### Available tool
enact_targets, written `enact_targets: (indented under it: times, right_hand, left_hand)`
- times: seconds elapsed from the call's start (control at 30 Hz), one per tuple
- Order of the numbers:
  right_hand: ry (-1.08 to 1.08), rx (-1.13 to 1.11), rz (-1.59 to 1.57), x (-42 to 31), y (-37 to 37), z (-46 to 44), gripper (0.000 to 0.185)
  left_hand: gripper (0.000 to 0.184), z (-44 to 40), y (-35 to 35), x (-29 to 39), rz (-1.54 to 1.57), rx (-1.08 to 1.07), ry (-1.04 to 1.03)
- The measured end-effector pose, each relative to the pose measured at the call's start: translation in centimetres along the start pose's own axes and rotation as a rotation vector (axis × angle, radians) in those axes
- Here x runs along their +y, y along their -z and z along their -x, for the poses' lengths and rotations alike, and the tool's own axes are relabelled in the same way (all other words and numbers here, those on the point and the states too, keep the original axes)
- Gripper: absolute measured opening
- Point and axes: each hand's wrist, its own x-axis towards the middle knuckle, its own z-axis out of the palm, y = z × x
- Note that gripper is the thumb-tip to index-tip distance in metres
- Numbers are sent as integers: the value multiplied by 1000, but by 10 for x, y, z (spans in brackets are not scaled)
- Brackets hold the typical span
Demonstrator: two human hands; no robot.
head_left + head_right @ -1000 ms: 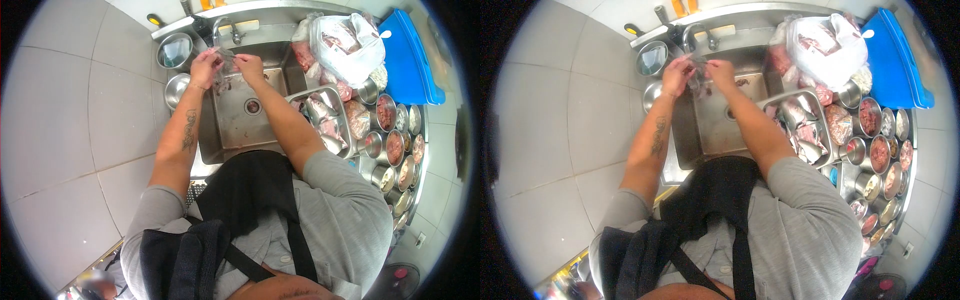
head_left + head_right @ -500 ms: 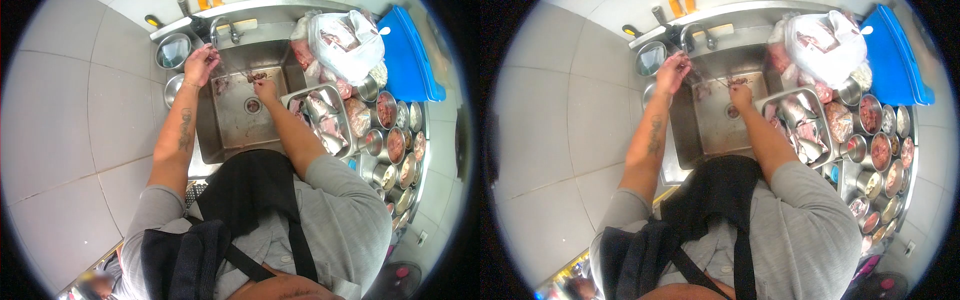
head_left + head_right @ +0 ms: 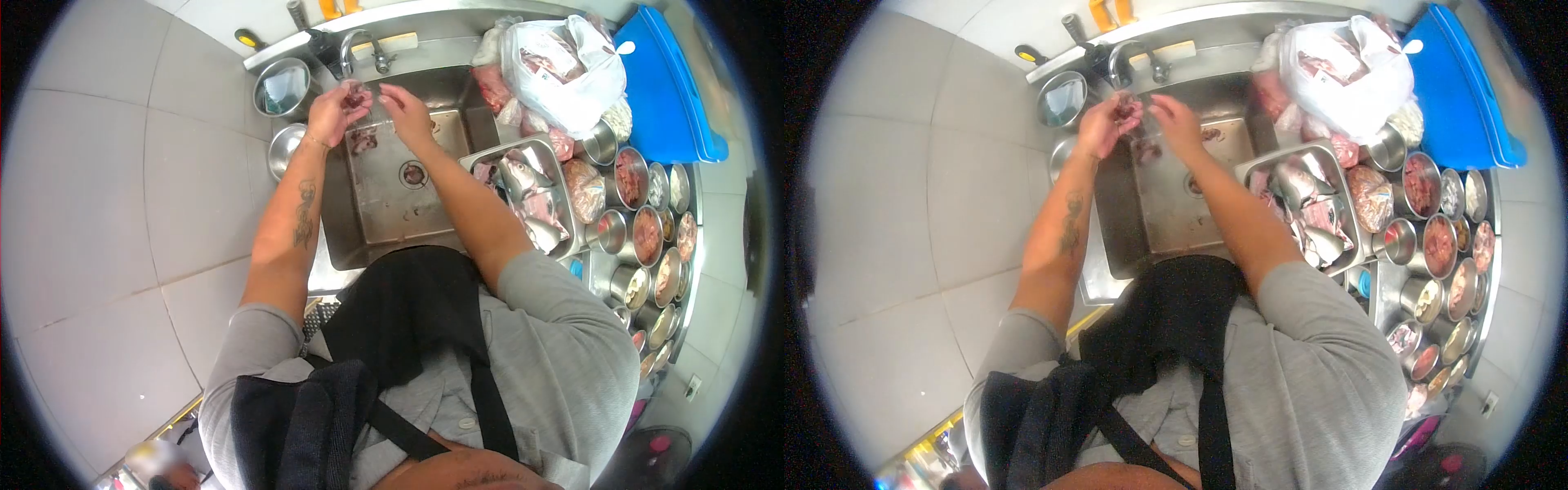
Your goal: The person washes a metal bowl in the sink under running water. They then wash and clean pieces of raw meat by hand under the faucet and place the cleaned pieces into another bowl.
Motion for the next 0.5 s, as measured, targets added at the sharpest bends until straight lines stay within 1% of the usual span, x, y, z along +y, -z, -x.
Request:
enact_targets:
  times: [0.07, 0.1, 0.17, 0.2, 0.27, 0.3, 0.37, 0.4, 0.47, 0.5]
  right_hand:
    - [57, -92, -211, -15, -5, -18, 30]
    - [61, -90, -212, -25, -3, -22, 30]
    - [152, -247, -60, -40, -1, -26, 27]
    - [152, -250, -63, -39, -2, -27, 27]
    - [269, -251, 201, -35, -6, -32, 22]
    - [269, -256, 199, -32, -9, -33, 22]
    - [338, -195, 160, -29, -12, -32, 18]
    - [338, -198, 160, -30, -13, -30, 18]
    - [190, -214, 159, -30, -16, -28, 18]
    - [191, -214, 160, -30, -16, -28, 18]
  left_hand:
    - [34, 2, -1, -2, -53, -11, 15]
    - [35, 2, -2, -1, -105, -18, 29]
    - [34, 4, -3, 0, -150, -25, 25]
    - [34, 6, -3, 0, -194, -31, 23]
    - [32, 8, -1, 1, -236, -27, 4]
    - [31, 9, 0, 0, -279, -29, -14]
    - [31, 8, 3, -4, -319, 6, -36]
    - [30, 7, 4, -5, -363, 36, -58]
    - [29, 10, 1, -8, -370, 80, -80]
    - [27, 12, 0, -8, -378, 124, -100]
